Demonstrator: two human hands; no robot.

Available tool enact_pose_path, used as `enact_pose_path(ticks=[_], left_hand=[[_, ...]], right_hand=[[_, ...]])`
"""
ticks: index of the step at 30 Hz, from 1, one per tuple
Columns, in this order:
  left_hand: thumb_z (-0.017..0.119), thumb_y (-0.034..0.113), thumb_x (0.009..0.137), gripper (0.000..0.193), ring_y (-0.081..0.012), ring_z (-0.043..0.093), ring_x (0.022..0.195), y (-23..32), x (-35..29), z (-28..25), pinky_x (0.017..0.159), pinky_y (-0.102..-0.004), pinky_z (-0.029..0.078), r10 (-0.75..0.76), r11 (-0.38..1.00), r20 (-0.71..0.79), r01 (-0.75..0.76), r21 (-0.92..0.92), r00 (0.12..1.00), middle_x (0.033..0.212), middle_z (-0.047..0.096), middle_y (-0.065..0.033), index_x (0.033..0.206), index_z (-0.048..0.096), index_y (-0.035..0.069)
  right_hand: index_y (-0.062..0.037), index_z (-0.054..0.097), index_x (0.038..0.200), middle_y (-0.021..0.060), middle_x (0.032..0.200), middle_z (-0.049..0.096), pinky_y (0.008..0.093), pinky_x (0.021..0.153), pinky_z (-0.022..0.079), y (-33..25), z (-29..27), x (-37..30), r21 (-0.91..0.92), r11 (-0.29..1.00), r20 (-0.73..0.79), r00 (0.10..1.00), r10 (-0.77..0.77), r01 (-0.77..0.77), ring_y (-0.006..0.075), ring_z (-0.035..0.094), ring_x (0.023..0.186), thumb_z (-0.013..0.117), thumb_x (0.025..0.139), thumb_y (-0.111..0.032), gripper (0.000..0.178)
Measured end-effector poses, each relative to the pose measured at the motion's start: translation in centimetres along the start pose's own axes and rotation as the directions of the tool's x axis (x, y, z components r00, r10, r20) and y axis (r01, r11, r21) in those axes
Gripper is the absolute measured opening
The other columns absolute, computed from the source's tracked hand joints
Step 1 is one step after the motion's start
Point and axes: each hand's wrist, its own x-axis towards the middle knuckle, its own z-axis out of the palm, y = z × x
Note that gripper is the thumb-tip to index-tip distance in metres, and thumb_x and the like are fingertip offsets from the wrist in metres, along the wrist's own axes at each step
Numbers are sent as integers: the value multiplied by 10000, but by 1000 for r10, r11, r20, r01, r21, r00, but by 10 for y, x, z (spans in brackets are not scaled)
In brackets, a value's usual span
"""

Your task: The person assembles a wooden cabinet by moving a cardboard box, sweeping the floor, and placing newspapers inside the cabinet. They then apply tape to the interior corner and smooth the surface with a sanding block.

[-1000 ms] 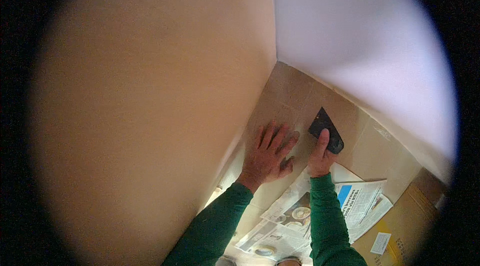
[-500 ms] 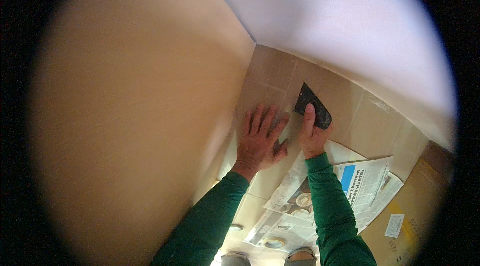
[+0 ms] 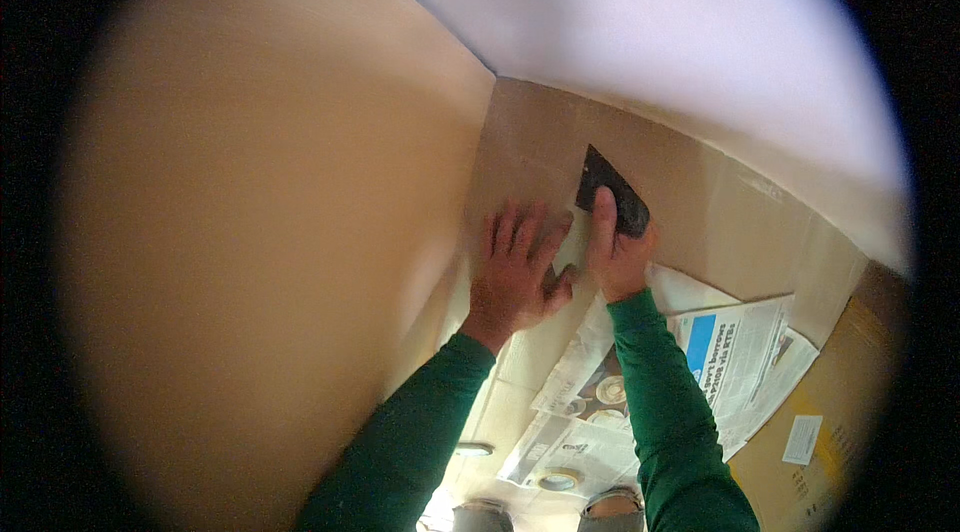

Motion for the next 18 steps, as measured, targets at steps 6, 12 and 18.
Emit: enact_pose_path(ticks=[6, 12, 18], left_hand=[[670, 471, 880, 711, -520, 339, 1451, 1, 3, -2, 1197, -681, 223, 25, 998, -3, -25, 61, 1000, 1583, 393, -247, 1489, 520, 137], [684, 444, 872, 715, -516, 354, 1438, 6, 6, -7, 1194, -681, 228, 51, 995, -32, -48, 85, 998, 1560, 413, -250, 1495, 519, 134], [680, 429, 874, 724, -520, 366, 1426, 4, 0, 1, 1189, -683, 230, 60, 995, -45, -55, 88, 997, 1557, 416, -249, 1509, 505, 129]], right_hand=[[-3, 719, 1021, 221, 918, 732, 446, 743, 564, -7, 2, 4, -130, 991, -5, 1000, 30, -30, 383, 723, 809, 743, 943, -313, 321], [-28, 713, 971, 207, 858, 702, 476, 710, 549, 4, 5, 5, -111, 992, -24, 998, -55, 52, 423, 689, 765, 732, 940, -304, 279], [15, 700, 1038, 174, 854, 744, 384, 696, 563, -7, -1, 4, -191, 975, 24, 994, -109, 112, 283, 724, 738, 722, 993, -279, 298]])
